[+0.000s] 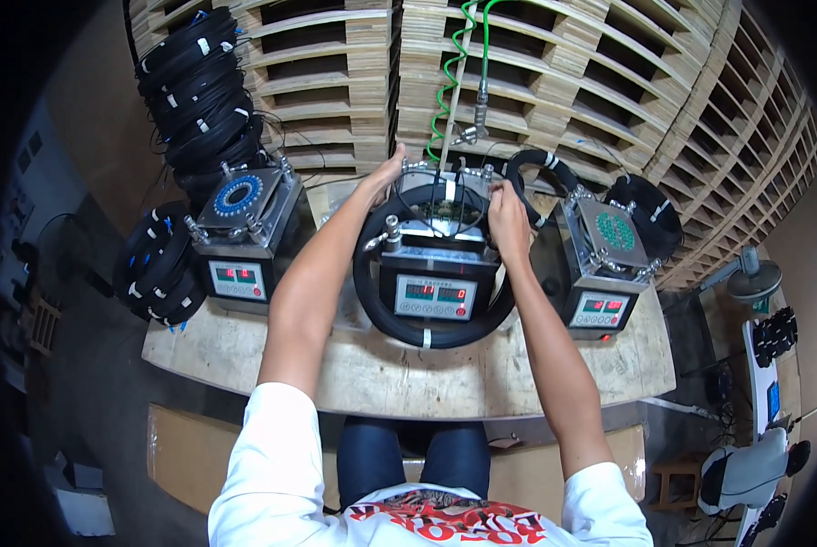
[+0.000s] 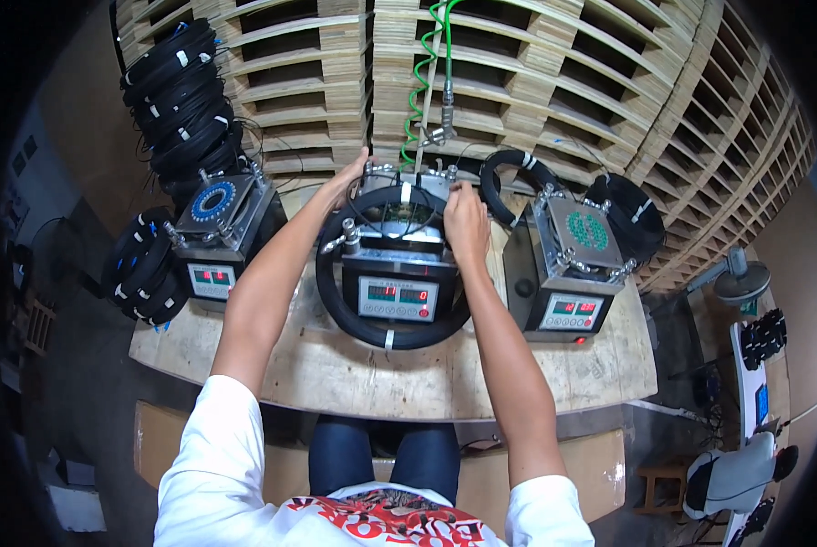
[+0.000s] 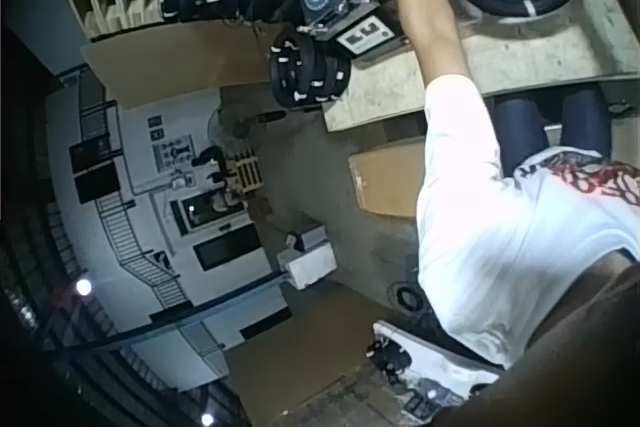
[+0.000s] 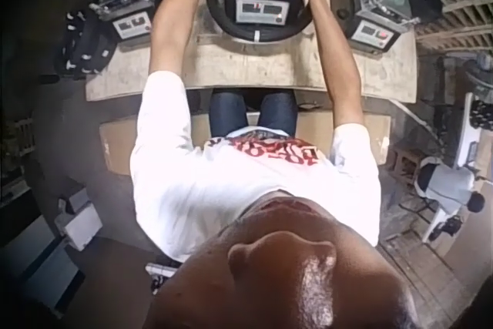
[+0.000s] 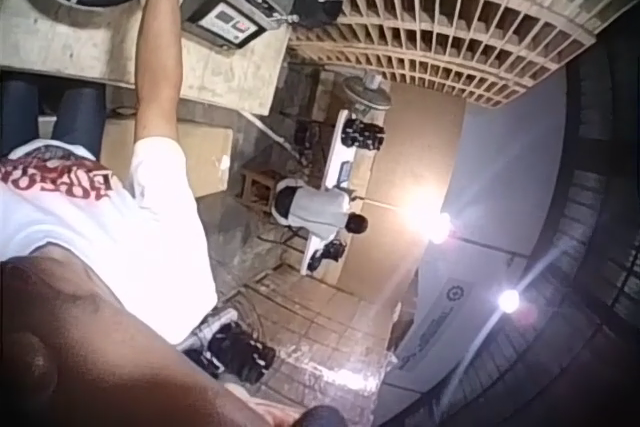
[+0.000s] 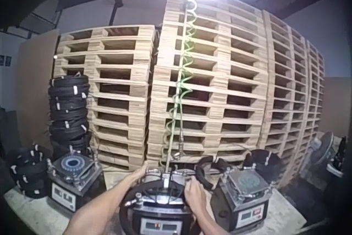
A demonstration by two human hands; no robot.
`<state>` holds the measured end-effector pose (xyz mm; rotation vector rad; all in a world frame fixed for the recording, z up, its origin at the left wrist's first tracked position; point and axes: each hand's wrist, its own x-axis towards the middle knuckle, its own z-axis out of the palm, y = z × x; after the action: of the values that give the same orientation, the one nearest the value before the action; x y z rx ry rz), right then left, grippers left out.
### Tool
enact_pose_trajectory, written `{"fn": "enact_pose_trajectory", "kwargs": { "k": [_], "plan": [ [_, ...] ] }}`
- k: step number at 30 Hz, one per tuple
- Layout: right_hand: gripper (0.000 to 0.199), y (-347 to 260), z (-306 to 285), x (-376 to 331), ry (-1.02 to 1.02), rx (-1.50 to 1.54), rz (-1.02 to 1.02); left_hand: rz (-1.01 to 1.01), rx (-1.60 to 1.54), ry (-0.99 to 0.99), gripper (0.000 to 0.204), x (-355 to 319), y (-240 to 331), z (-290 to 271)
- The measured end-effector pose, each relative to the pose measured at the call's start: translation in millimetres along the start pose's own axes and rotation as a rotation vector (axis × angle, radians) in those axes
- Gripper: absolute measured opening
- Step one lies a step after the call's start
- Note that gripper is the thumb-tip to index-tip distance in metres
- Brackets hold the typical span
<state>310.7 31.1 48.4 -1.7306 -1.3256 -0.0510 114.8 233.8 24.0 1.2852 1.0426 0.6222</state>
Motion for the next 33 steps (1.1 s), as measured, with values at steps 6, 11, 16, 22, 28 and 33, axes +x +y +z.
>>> {"fn": "enact_pose_trajectory", "kwargs": {
  "k": [6,11,16,22,28,33],
  "plan": [
    [0.029,21,-4,3,0.032,-0.025,0.015,0.855,0.447,0.619,0.035,-114,-24,17],
    [0.029,3,-1,-1,0.075,-0.021,-0.022,1.059,0.993,0.629,0.02,-240,-38,24],
    [0.029,-2,7,-3,0.034,-0.005,0.019,1.035,1.212,0.498,0.02,-249,-46,10],
    [0.028,29,6,6,0.016,0.043,-0.062,0.968,0.94,0.44,0.019,-242,-44,18],
    [0.028,32,-16,-5,0.012,0.043,-0.164,0.678,0.791,0.56,0.019,-229,-51,40],
    [0.029,13,-52,-58,0.013,-0.168,-0.194,0.626,0.534,0.519,0.02,-225,-64,64]
  ]
}}
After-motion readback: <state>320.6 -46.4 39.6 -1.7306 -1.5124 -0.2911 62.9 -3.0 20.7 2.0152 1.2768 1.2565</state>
